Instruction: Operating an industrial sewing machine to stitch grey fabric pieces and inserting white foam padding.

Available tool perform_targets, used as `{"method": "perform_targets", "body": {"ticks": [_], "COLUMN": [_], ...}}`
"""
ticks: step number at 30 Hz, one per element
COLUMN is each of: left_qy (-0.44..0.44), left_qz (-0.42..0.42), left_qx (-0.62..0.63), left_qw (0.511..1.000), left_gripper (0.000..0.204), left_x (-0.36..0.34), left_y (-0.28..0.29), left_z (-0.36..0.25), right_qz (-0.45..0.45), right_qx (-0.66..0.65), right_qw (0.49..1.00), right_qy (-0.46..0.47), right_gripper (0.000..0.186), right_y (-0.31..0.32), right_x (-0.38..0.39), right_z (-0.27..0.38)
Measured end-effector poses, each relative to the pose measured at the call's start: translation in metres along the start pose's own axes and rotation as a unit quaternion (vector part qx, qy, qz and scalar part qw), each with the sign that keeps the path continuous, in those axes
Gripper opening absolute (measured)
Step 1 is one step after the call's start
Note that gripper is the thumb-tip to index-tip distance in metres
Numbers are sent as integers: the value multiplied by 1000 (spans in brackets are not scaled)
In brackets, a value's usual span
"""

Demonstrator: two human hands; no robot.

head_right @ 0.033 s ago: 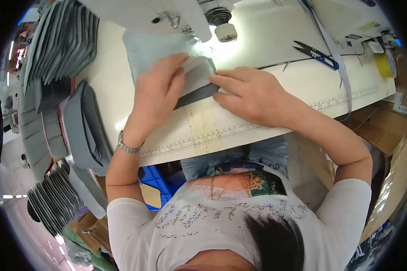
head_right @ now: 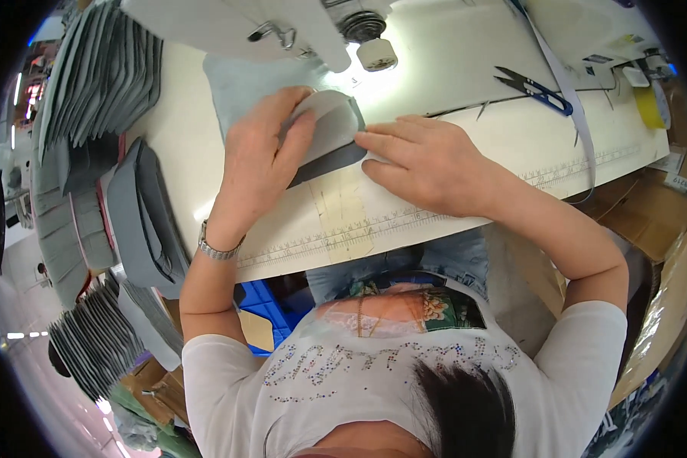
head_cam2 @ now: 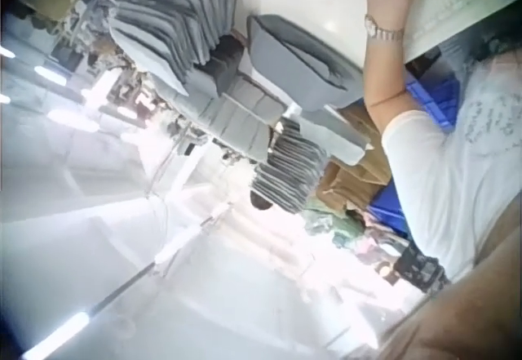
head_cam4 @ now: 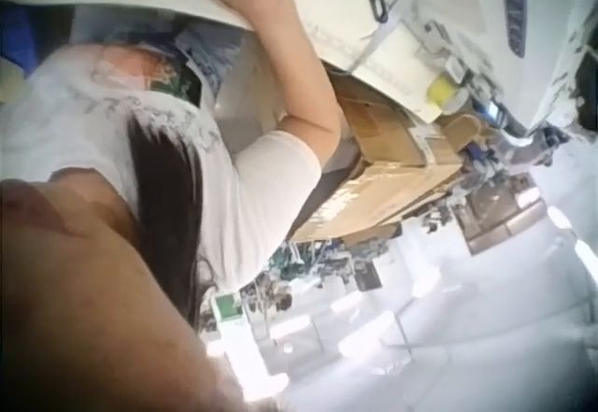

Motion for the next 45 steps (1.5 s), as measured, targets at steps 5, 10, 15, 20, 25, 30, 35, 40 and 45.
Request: {"method": "perform_targets", "body": {"ticks": [5,10,15,20,25,30,35,40,45], "left_qy": [-52,-68,-157,-260,-276,-276,-246,-107,-51], "left_qz": [-69,-63,-62,-103,-114,-106,-45,-91,-118], "left_qx": [-81,-44,18,-88,-102,-93,-37,25,-77], "left_qw": [993,995,985,956,949,951,967,990,989], "left_gripper": [36,40,33,20,21,19,14,35,49], "left_x": [-6,1,10,17,14,16,10,5,2], "left_y": [-20,-24,-24,-21,-27,-23,-22,-28,-33], "left_z": [-17,-12,2,-7,-11,-7,-6,-10,-13], "right_qz": [11,22,7,15,21,26,30,-16,-39], "right_qx": [2,6,-11,4,2,-2,-4,8,2], "right_qw": [1000,1000,1000,1000,1000,1000,999,999,999], "right_qy": [8,-4,-1,-5,-7,-10,-14,-33,17], "right_gripper": [20,18,25,23,25,26,26,20,13], "right_y": [0,-2,-2,0,0,0,0,1,-6], "right_x": [5,7,4,7,6,1,1,8,9], "right_z": [1,3,2,4,5,8,9,5,2]}}
Point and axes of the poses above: each hand's wrist, its own x-axis away from the middle knuckle, its own y-axis out of the back of the hand, z = x × y, the point moved 3 cm from there along -x, towards the middle knuckle, and after that the axes turned 4 degrees about y, right-handed, at the moved point
